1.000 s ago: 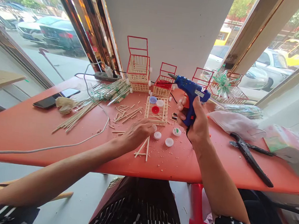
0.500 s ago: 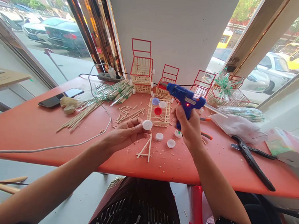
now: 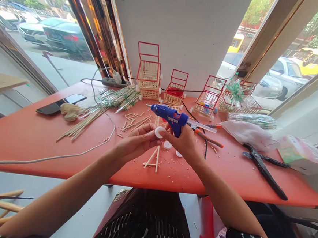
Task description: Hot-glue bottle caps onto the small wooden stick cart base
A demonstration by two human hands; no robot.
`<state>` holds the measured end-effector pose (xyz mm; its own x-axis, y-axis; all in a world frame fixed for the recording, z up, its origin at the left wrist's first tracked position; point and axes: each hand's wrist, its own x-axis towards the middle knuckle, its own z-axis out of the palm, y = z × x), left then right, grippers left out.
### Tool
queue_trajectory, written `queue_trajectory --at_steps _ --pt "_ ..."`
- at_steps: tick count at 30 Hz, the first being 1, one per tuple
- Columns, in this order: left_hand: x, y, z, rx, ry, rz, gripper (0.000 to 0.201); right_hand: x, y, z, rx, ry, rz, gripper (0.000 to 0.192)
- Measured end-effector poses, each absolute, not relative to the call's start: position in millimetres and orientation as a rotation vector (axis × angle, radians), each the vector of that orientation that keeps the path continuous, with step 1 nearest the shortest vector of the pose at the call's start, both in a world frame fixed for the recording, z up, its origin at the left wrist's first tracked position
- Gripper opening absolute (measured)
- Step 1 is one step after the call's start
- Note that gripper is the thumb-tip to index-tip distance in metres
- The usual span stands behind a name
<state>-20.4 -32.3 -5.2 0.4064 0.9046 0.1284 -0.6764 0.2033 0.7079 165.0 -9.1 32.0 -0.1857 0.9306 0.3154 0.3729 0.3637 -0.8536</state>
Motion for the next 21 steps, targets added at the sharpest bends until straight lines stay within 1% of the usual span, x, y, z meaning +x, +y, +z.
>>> queue_trajectory --at_steps 6,10,15,21 --pt "-17.8 -32.3 -4.8 0.864 0.386 1.175 0.042 163.2 -12.4 30.2 -1.138 -1.757 0.765 0.049" --pt "-16.2 -35.2 -3.4 0.836 0.421 1.202 0.042 160.9 -13.6 30.2 -1.051 -1.728 0.823 0.048" --pt "-11.6 -36.2 -0.1 0.902 0.524 1.31 0.038 159.3 -15.3 33.3 -1.003 -1.72 0.808 0.042" --pt "-12.6 -34.8 3.5 0.959 0.636 1.315 0.043 160.7 -15.4 34.0 -1.043 -1.739 0.773 0.045"
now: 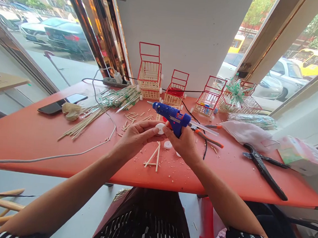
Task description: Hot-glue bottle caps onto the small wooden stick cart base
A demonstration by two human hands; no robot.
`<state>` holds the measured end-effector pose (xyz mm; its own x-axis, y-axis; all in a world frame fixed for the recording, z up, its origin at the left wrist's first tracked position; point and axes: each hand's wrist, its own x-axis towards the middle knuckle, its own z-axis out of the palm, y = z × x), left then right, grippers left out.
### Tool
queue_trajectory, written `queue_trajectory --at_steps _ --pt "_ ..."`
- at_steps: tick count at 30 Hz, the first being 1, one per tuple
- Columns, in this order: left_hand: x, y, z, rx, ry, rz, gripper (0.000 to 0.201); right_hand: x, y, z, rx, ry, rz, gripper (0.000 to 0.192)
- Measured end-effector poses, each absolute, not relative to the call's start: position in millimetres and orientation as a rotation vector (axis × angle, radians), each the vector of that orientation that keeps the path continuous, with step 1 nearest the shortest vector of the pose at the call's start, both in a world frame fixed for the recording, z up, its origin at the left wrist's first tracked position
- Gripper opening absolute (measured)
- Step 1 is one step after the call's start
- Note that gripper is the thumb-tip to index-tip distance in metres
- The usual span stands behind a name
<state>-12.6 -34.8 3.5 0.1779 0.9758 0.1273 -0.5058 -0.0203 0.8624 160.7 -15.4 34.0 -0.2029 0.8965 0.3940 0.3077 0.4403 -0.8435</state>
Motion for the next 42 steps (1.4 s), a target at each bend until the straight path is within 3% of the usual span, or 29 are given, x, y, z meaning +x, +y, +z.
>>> queue_trajectory --at_steps 27,42 --pt "-9.6 -41.9 3.2 0.918 0.673 1.373 0.049 158.9 -18.9 33.3 -1.119 -1.736 0.706 0.043" --pt "3.6 -44.7 4.4 0.833 0.672 1.437 0.031 158.3 -21.4 26.0 -1.142 -1.756 0.68 0.043"
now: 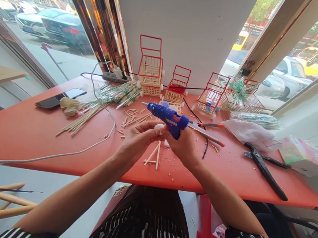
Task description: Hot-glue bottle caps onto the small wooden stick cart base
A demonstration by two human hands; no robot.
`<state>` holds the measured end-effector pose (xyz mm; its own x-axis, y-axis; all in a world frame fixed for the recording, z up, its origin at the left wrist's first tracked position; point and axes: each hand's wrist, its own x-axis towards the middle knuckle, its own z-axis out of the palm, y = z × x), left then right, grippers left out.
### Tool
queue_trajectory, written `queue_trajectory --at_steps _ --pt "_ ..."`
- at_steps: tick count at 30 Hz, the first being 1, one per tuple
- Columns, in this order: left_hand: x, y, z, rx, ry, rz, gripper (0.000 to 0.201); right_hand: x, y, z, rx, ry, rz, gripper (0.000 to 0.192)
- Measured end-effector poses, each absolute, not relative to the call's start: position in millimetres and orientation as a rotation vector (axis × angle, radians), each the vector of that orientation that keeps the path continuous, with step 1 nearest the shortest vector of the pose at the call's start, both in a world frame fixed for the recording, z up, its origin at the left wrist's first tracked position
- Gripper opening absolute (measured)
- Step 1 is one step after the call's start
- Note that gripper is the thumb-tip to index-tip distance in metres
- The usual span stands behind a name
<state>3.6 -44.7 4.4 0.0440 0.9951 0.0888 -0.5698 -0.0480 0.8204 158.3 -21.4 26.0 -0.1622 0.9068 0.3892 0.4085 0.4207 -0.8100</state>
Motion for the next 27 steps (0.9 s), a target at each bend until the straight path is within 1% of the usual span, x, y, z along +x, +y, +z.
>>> queue_trajectory --at_steps 4,6,9,12,18,22,27 --pt "5.2 -41.5 0.8 0.854 0.671 1.418 0.033 158.8 -17.4 25.2 -1.14 -1.754 0.662 0.044" --pt "2.6 -40.5 -1.3 0.87 0.66 1.388 0.04 159.5 -16.2 26.0 -1.129 -1.755 0.663 0.043" --pt "-2.4 -41.0 -4.4 0.857 0.634 1.344 0.053 160.5 -16.0 25.3 -1.127 -1.746 0.583 0.039" --pt "-5.1 -42.0 -6.2 0.796 0.599 1.295 0.059 160.5 -15.9 21.8 -1.135 -1.753 0.531 0.036" --pt "-5.8 -37.4 -4.5 0.788 0.588 1.252 0.05 158.8 -15.5 16.1 -1.167 -1.787 0.52 0.036" --pt "-8.5 -31.3 -5.1 0.761 0.579 1.245 0.048 158.4 -16.0 16.8 -1.146 -1.82 0.522 0.036" --pt "-13.4 -25.6 -5.9 0.711 0.561 1.288 0.046 158.2 -15.6 21.1 -1.111 -1.856 0.58 0.043"
